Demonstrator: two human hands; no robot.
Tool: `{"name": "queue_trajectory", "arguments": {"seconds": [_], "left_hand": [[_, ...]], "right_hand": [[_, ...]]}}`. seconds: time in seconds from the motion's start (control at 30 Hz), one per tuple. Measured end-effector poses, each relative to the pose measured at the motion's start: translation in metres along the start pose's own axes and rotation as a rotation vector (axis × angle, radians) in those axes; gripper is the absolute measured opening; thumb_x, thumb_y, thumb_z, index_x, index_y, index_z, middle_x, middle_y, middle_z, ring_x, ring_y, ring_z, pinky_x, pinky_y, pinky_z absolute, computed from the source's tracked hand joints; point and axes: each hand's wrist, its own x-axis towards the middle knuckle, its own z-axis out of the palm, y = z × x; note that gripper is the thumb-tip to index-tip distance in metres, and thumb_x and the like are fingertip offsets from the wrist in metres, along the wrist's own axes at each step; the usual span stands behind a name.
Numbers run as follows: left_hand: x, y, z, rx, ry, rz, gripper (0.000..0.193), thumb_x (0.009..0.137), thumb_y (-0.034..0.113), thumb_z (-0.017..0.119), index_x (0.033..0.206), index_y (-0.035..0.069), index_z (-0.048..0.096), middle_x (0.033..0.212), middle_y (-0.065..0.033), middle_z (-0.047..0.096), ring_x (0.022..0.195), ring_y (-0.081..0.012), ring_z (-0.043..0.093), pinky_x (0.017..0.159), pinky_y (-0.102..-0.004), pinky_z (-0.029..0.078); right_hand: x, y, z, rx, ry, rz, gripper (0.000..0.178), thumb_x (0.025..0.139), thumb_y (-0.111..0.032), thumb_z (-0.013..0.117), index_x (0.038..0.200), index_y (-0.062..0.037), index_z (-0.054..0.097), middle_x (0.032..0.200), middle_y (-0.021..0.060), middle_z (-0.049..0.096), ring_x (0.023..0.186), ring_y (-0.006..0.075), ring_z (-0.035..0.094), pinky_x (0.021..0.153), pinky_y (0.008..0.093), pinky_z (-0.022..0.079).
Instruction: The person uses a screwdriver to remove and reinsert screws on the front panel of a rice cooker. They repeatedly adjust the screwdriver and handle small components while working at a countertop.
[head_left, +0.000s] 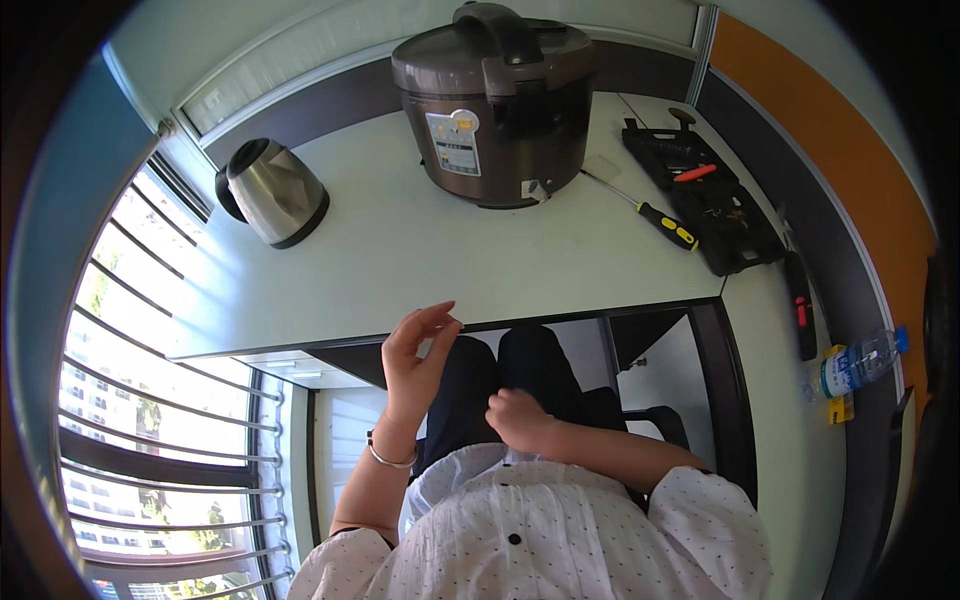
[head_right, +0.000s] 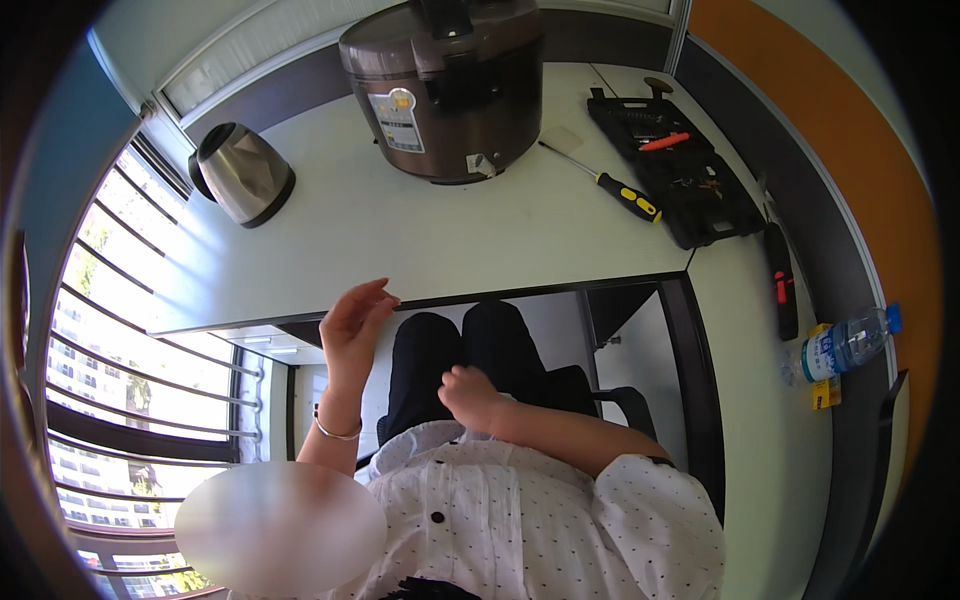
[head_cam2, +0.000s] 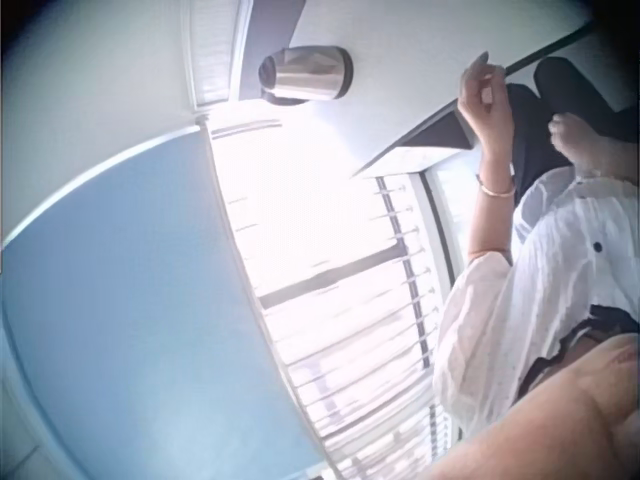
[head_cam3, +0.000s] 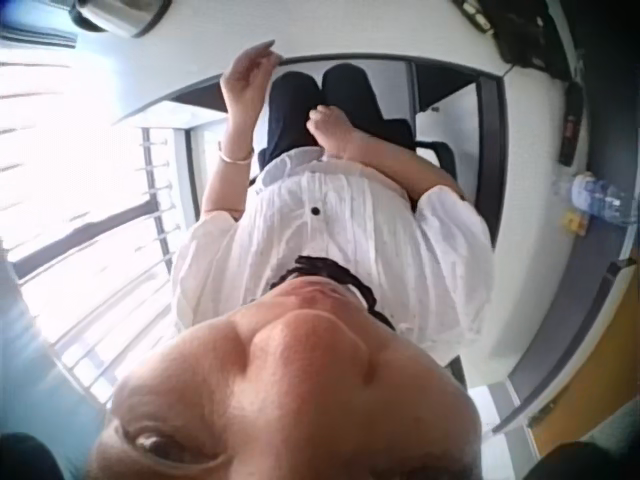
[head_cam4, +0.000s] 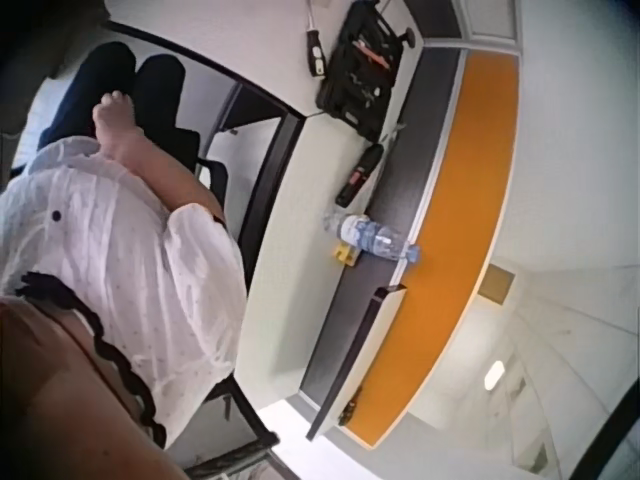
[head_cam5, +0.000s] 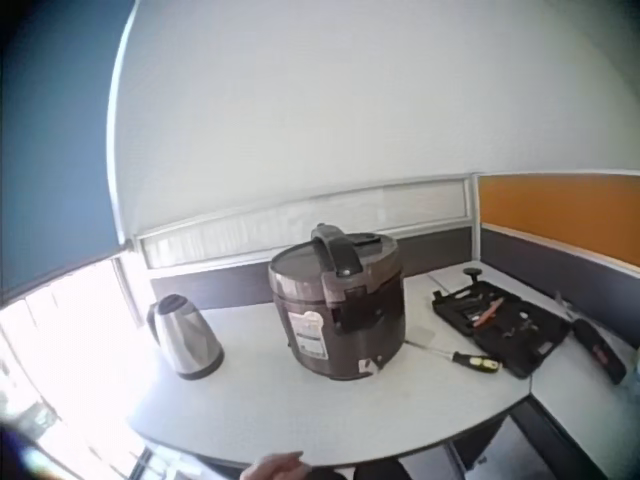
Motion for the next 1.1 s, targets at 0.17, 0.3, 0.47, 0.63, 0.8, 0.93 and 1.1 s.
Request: {"name": "queue_trajectory", "arguments": {"seconds": [0.17, 0.3, 0.47, 0.63, 0.8, 0.93, 1.1], "left_hand": [[0.015, 0.022, 0.019, 0.153, -0.045, 0.209, 0.025, 0.073, -0.009, 0.064, 0.097, 0.0, 0.065, 0.089, -0.0077, 0.06, 0.078, -0.0138, 0.059, 0.067, -0.0221, 0.048], [0.034, 0.035, 0.044, 0.22, -0.048, 0.387, 0.026, 0.07, -0.008, 0.067, 0.094, 0.002, 0.067, 0.087, -0.0071, 0.059, 0.074, -0.0148, 0.057, 0.061, -0.0239, 0.046], [0.059, 0.044, 0.068, 0.34, -0.024, 0.592, 0.021, 0.066, -0.008, 0.069, 0.085, 0.001, 0.068, 0.083, -0.0065, 0.059, 0.071, -0.017, 0.056, 0.059, -0.0256, 0.045], [0.07, 0.044, 0.076, 0.406, -0.043, 0.617, 0.017, 0.066, -0.01, 0.068, 0.08, -0.001, 0.067, 0.081, -0.0074, 0.059, 0.072, -0.017, 0.057, 0.061, -0.0246, 0.046], [0.082, 0.039, 0.085, 0.445, -0.026, 0.652, 0.017, 0.064, -0.009, 0.068, 0.079, 0.0, 0.067, 0.08, -0.0069, 0.06, 0.07, -0.0189, 0.057, 0.061, -0.0269, 0.045], [0.099, 0.039, 0.092, 0.423, 0.07, 0.678, 0.016, 0.064, -0.008, 0.069, 0.078, 0.001, 0.067, 0.079, -0.0061, 0.06, 0.07, -0.0188, 0.056, 0.06, -0.027, 0.044], [0.122, 0.041, 0.098, 0.416, 0.135, 0.664, 0.016, 0.064, -0.008, 0.069, 0.077, 0.002, 0.068, 0.079, -0.0055, 0.06, 0.07, -0.017, 0.056, 0.06, -0.0254, 0.044]], "right_hand": [[0.02, 0.014, -0.124, 0.88, 0.807, 0.319, 0.008, 0.078, -0.008, 0.067, 0.082, -0.002, 0.064, 0.068, 0.0021, 0.053, 0.063, 0.0116, 0.052, 0.058, 0.0228, 0.042], [0.029, 0.038, -0.174, 1.624, 0.859, 0.413, 0.01, 0.082, -0.007, 0.063, 0.088, 0.0011, 0.066, 0.07, 0.0001, 0.058, 0.059, 0.0053, 0.048, 0.054, 0.019, 0.038], [0.034, 0.054, -0.186, 1.831, 0.847, 0.269, 0.011, 0.083, -0.008, 0.062, 0.089, 0.0013, 0.065, 0.067, 0.0001, 0.056, 0.058, 0.0052, 0.047, 0.053, 0.0193, 0.037], [0.031, 0.065, -0.189, 1.839, 0.819, 0.267, 0.01, 0.084, -0.008, 0.06, 0.087, 0.0008, 0.064, 0.065, 0.0009, 0.055, 0.056, 0.0068, 0.045, 0.053, 0.0211, 0.037], [0.03, 0.073, -0.191, 1.769, 0.876, 0.239, 0.013, 0.086, -0.009, 0.059, 0.09, 0.0015, 0.064, 0.069, 0.0001, 0.054, 0.057, 0.0047, 0.045, 0.052, 0.0184, 0.036], [0.039, 0.073, -0.198, 1.639, 0.939, 0.216, 0.015, 0.086, -0.009, 0.059, 0.097, -0.0004, 0.062, 0.075, -0.0001, 0.056, 0.058, 0.0034, 0.046, 0.051, 0.0173, 0.037], [0.056, 0.084, -0.206, 1.499, 1.032, 0.148, 0.022, 0.084, -0.006, 0.06, 0.105, -0.0001, 0.059, 0.082, 0.002, 0.057, 0.064, 0.0041, 0.05, 0.055, 0.0176, 0.041]]}}
